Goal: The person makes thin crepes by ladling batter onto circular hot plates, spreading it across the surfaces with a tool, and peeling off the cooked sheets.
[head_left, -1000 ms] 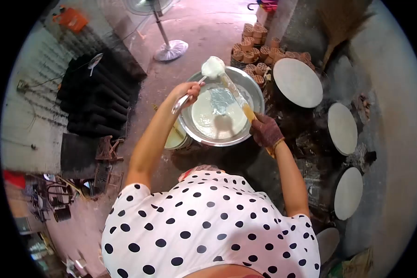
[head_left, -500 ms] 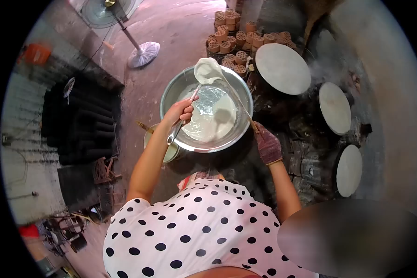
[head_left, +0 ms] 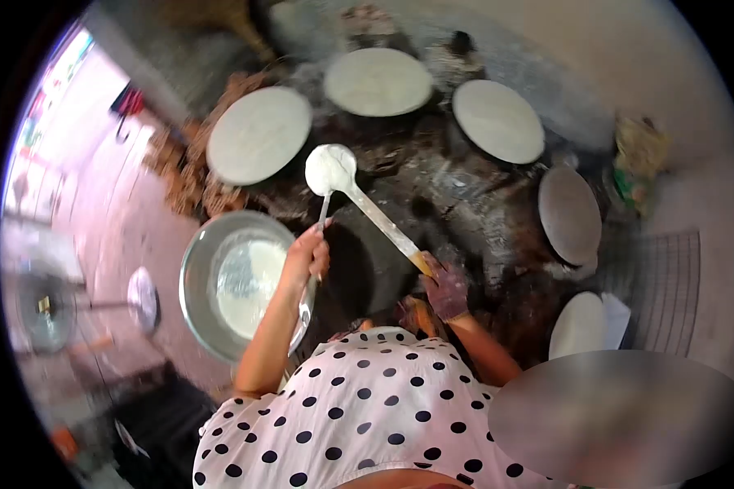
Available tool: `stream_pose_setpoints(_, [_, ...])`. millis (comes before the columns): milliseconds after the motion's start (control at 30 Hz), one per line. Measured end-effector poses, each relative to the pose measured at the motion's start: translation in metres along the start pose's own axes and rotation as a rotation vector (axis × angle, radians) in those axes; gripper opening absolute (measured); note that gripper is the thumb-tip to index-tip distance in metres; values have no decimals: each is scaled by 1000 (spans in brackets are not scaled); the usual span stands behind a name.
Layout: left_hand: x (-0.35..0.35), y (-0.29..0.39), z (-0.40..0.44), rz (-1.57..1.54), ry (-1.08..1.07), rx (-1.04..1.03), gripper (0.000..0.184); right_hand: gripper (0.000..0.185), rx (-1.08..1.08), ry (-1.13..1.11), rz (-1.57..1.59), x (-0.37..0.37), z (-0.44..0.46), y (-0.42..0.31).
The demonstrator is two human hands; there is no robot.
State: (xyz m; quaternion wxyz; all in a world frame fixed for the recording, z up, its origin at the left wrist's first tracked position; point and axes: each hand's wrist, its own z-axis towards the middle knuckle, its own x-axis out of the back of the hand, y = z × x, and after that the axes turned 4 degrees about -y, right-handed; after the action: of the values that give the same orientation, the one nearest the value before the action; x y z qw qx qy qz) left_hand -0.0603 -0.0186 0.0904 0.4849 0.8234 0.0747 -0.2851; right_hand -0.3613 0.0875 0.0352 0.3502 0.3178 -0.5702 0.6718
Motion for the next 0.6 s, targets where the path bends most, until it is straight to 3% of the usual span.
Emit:
stream_pose_setpoints(100, [-91, -9, 36, 310, -98, 36, 37, 49, -190, 137, 5, 36, -39, 53])
stream_pose_setpoints(233, [-193, -66, 158, 195, -362, 293, 38, 45, -477, 238, -230, 39, -80, 142])
stream_pose_setpoints(300, [-254, -93, 229, -4, -408, 690, 40, 44, -572, 240, -249, 57, -103, 171])
stream_pose_setpoints(333, [-284, -104, 256, 120, -477, 694, 42, 44, -619, 263, -250, 60, -126, 187])
stream_pose_setpoints(433, [-366, -132, 283, 42, -549, 762, 41, 41, -709, 558, 186, 82, -201, 230])
stream_pose_setpoints(500, [-410, -137, 282, 626, -821, 357, 39, 42, -943, 278, -311, 102, -239, 252])
stream_pose_setpoints(533, [-427, -148, 288, 634, -834, 377, 39, 42, -968, 279, -305, 119, -235, 248])
stream_pose_setpoints(600, [-473, -179, 302, 570, -889, 474, 38, 43, -1093, 579, -250, 175, -210, 244])
